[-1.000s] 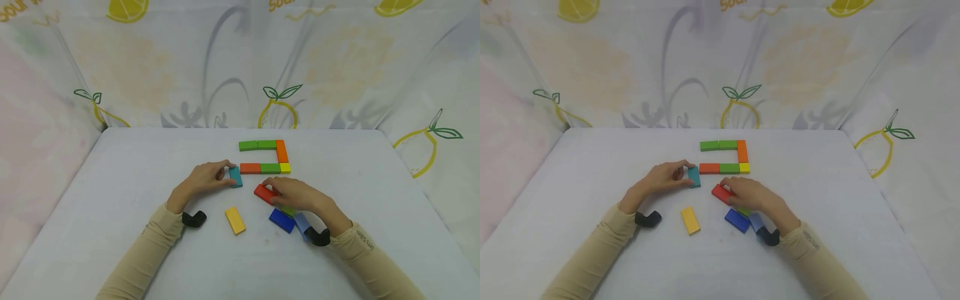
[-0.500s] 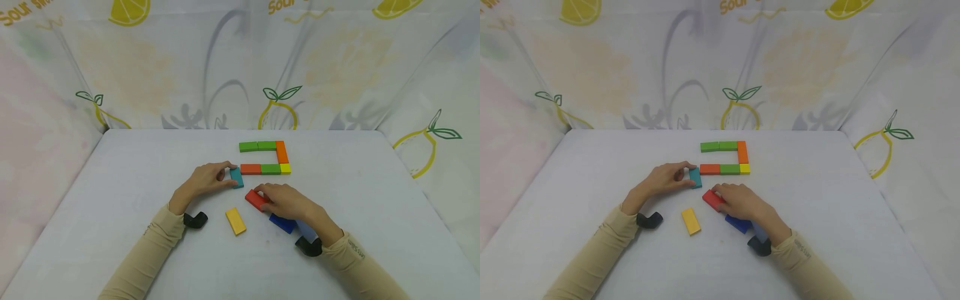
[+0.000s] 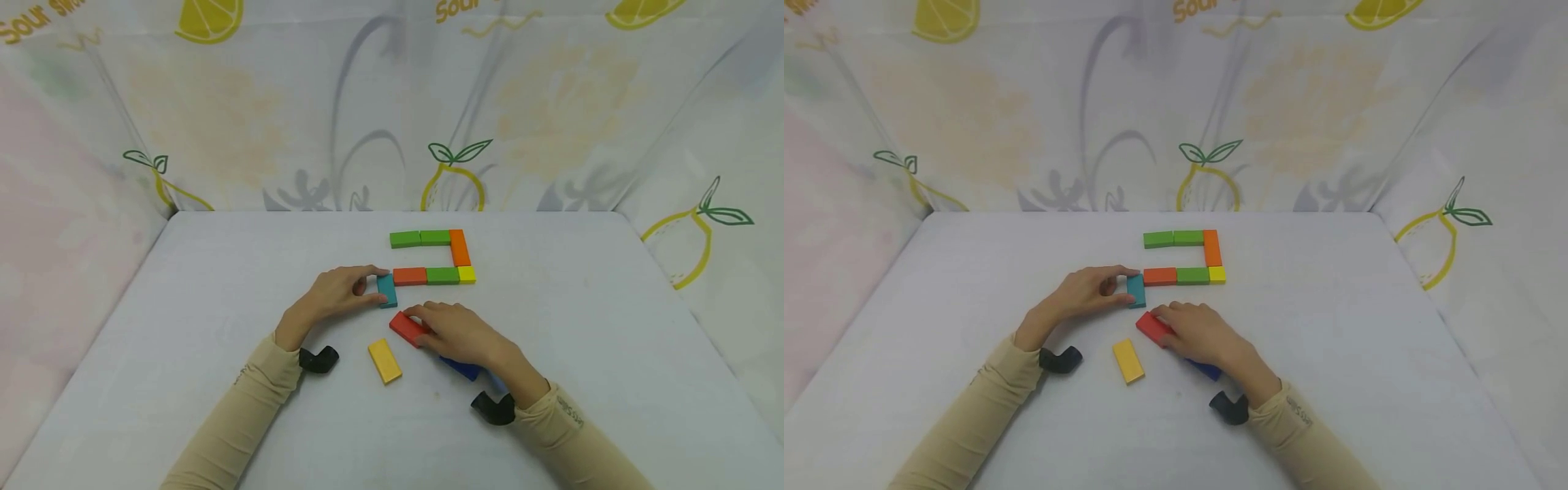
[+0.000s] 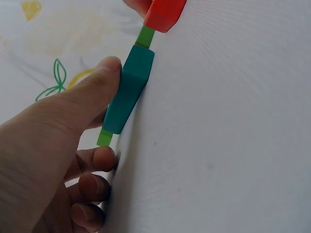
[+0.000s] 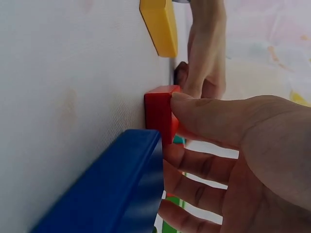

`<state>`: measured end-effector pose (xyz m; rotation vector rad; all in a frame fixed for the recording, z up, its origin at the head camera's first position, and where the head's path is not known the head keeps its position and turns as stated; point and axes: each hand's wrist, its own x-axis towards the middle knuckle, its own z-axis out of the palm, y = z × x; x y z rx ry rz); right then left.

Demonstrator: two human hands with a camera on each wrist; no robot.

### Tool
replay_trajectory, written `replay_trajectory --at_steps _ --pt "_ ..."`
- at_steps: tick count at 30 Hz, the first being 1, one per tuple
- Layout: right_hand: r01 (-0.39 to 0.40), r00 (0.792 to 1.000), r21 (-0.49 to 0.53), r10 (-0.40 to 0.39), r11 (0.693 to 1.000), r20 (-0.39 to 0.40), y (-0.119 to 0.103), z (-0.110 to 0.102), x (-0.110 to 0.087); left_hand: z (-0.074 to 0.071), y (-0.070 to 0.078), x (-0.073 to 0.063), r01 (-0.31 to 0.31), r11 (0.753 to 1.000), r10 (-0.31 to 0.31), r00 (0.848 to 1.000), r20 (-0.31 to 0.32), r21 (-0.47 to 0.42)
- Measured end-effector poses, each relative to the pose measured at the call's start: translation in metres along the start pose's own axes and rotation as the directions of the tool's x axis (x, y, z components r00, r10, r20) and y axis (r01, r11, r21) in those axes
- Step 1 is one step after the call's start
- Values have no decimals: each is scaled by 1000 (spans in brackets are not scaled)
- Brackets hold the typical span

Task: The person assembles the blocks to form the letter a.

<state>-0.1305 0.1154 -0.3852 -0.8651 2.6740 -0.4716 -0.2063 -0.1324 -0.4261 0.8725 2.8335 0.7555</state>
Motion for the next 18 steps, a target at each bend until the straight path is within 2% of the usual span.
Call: replay_trajectory --at_steps 12,18 --pt "-23 999 -1 23 1000 -28 -7 7 2 -1 1 0 14 1000 -14 1000 17 11" --pt "-20 1000 -12 20 1000 -10 -7 6 1 -1 5 -2 -19 1000 20 999 29 -13"
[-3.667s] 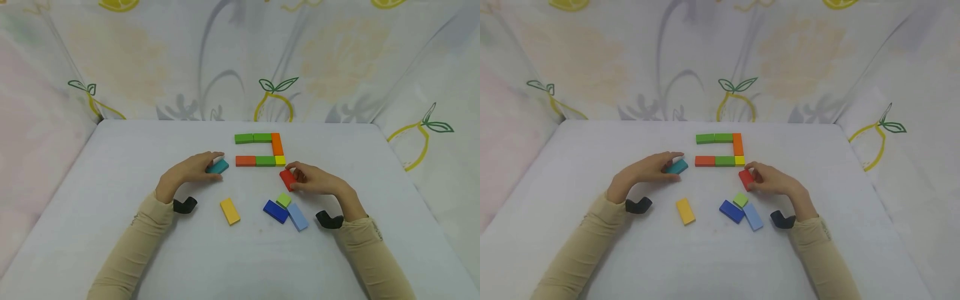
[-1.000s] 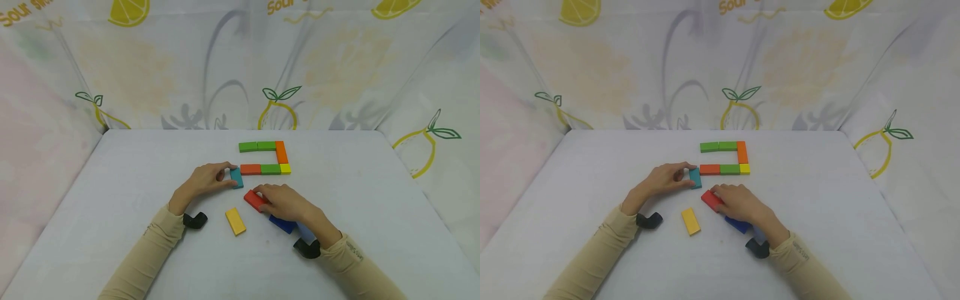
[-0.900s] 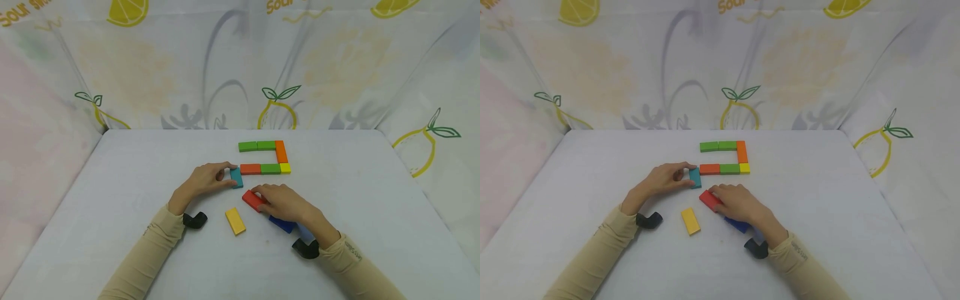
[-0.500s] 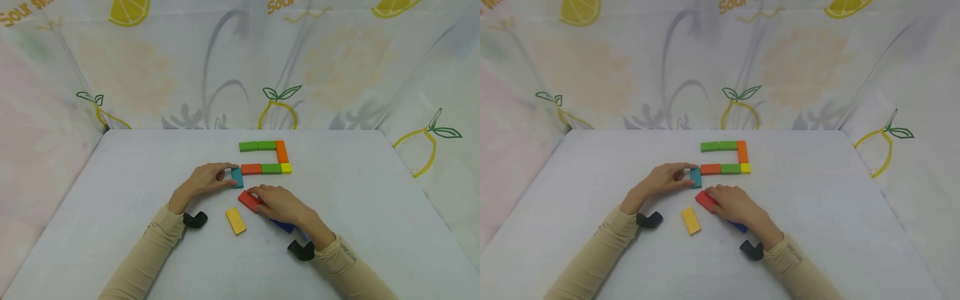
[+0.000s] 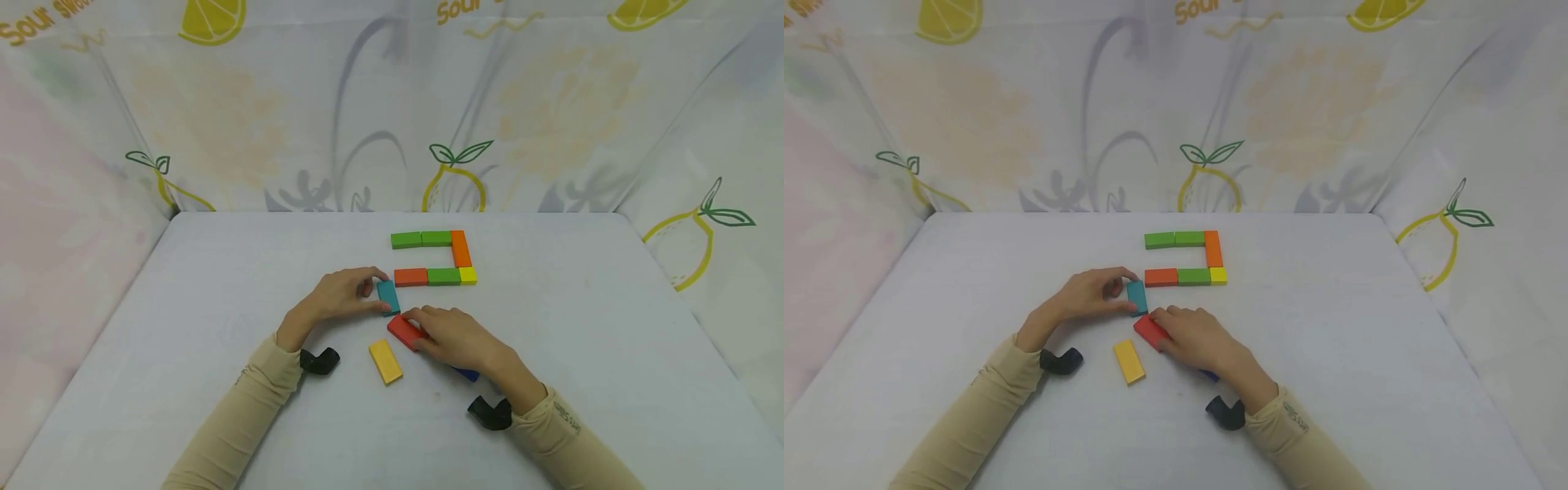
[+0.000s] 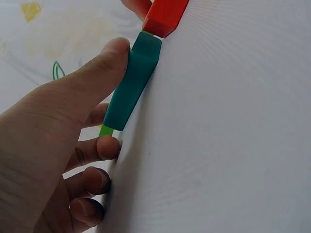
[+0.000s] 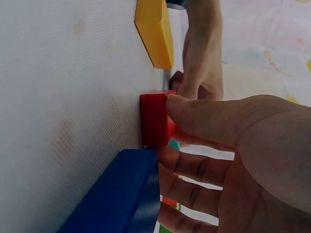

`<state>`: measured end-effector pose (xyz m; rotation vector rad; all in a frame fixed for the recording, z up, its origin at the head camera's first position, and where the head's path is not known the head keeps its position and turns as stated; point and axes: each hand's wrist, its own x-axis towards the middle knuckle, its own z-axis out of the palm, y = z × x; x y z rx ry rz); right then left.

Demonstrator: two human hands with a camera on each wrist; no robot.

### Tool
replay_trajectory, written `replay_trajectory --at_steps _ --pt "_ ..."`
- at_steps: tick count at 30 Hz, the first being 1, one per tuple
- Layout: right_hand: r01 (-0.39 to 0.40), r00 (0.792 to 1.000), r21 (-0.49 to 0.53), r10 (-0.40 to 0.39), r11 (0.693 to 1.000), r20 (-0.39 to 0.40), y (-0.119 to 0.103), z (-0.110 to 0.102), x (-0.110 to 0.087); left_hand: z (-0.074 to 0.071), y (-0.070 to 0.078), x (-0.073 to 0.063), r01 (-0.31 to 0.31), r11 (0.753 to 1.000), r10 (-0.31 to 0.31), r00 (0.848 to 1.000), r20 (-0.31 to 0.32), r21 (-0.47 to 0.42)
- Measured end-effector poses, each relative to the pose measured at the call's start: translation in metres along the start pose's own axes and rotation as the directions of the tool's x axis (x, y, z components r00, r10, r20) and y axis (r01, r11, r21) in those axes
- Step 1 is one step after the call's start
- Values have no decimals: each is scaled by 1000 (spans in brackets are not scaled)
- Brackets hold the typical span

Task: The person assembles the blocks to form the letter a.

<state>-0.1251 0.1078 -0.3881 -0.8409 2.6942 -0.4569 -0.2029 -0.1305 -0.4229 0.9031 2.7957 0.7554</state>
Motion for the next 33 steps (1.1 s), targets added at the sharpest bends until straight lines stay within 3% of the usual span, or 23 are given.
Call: replay_trajectory --at_steps 33 --pt "30 999 -11 -30 1000 -15 3 -1 -3 4 2 1 -7 998 8 1000 -10 59"
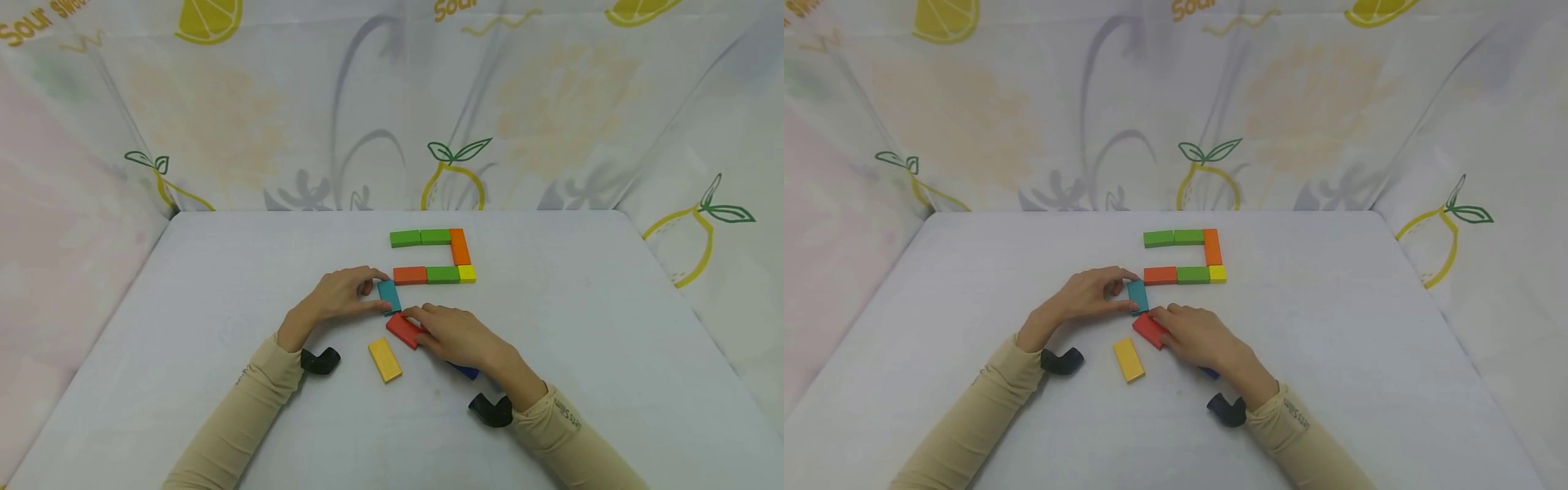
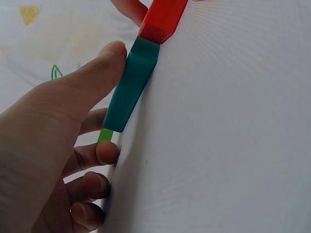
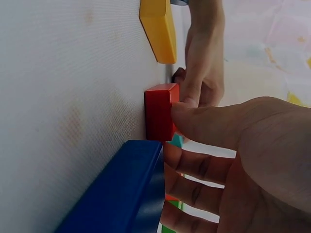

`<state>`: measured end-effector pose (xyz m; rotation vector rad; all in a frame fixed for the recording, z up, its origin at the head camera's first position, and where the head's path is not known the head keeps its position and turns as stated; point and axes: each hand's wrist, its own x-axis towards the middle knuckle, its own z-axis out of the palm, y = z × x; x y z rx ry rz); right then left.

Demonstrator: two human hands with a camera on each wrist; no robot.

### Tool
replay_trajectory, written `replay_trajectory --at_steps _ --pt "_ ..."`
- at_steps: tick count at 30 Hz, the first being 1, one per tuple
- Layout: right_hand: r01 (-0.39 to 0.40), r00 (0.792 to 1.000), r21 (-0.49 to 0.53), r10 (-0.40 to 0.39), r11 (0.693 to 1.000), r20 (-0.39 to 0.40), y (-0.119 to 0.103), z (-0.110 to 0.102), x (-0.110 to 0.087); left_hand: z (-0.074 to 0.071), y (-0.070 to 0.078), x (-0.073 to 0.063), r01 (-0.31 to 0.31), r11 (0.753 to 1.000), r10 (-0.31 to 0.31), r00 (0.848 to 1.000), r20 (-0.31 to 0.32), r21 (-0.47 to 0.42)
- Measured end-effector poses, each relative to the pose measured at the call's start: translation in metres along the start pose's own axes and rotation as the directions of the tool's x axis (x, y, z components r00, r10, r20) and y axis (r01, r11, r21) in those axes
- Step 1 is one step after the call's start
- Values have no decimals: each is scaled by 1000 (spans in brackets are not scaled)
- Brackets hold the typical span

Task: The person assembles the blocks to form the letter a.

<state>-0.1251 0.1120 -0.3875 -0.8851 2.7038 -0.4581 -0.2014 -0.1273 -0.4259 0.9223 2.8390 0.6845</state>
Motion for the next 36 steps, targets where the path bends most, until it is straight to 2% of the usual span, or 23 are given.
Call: replay_trajectory --at_steps 6,10,15,20,23,31,36 --pt "15 1000 75 -16 997 19 8 -4 -6 0 0 0 -1 1000 1 1000 -3 -4" --pt "48 999 94 -48 994 -6 20 -6 -17 -4 -2 2 35 997 -33 999 40 -62" --pt "106 992 48 -102 993 -72 34 -6 -38 -9 -10 3 94 983 -80 992 93 -157" --pt "140 973 -23 -142 990 -182 47 -4 -64 -7 -13 5 69 979 -54 995 82 -193" --pt "145 965 -55 -153 988 -214 53 -3 -77 -7 -14 5 66 975 -49 995 83 -213" --pt "110 969 -96 -128 989 -210 61 5 -106 -8 -18 4 64 967 -43 995 87 -247" --pt "100 970 -105 -121 989 -212 65 9 -117 -7 -18 4 70 966 -51 995 84 -249"
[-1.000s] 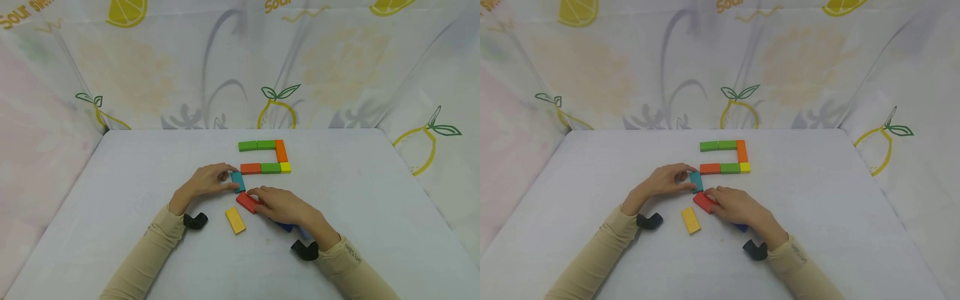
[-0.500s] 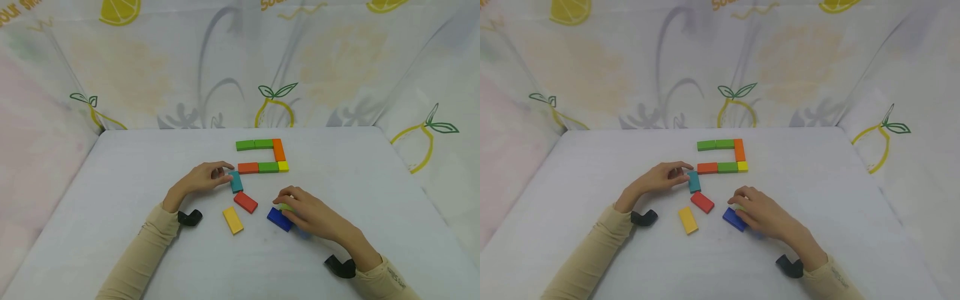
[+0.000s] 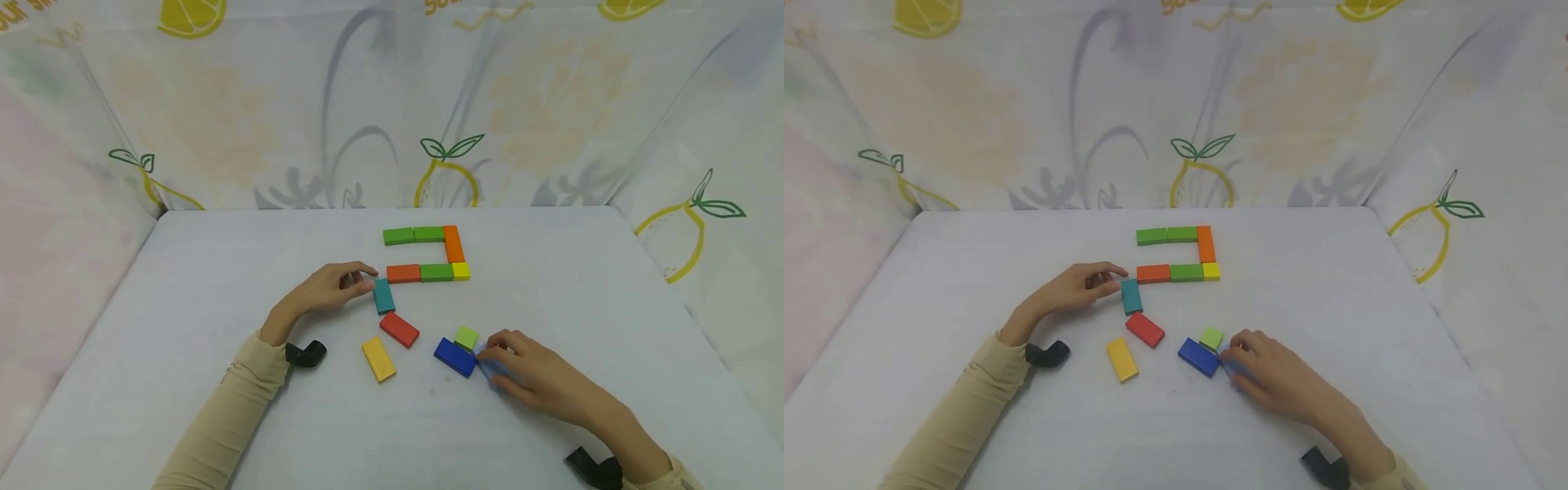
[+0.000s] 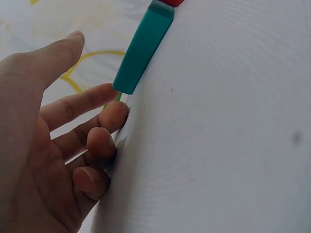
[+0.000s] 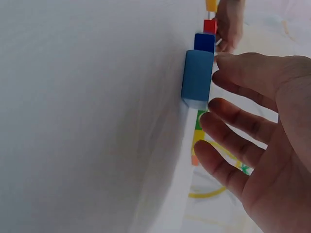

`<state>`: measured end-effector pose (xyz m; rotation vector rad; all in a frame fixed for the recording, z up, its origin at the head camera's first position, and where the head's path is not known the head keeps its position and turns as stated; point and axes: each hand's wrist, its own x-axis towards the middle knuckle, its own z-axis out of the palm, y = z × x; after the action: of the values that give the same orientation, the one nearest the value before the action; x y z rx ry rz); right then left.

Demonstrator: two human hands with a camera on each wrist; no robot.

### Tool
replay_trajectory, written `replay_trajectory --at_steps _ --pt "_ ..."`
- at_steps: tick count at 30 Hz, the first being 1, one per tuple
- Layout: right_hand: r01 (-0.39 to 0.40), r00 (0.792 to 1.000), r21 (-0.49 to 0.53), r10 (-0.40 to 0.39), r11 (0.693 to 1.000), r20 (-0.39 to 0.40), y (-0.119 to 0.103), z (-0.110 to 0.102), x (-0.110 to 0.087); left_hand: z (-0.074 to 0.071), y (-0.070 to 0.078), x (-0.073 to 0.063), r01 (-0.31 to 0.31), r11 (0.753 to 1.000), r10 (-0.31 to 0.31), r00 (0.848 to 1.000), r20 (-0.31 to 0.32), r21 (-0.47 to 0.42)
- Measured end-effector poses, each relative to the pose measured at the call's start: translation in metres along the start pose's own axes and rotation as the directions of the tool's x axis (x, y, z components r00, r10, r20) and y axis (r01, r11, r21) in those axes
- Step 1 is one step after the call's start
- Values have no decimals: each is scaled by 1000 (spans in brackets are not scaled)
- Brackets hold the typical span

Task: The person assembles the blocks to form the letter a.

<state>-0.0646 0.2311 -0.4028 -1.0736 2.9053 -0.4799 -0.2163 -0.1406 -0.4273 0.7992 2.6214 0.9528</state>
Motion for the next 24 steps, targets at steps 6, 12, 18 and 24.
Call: replay_trajectory --at_steps 6,12,18,24 --pt "-5 1000 -21 5 1000 2 5 -4 -9 0 0 -1 0 1000 0 1000 -6 -4" --pt "-49 998 -24 50 999 31 9 -11 -12 -1 2 -1 1 1000 -1 1000 -9 -17" --pt "-99 995 -4 99 995 33 15 -15 -4 -1 3 -2 -12 1000 11 1000 -10 -14" --pt "-138 989 25 137 990 53 27 -15 12 0 3 -4 -26 1000 26 1000 -14 -10"
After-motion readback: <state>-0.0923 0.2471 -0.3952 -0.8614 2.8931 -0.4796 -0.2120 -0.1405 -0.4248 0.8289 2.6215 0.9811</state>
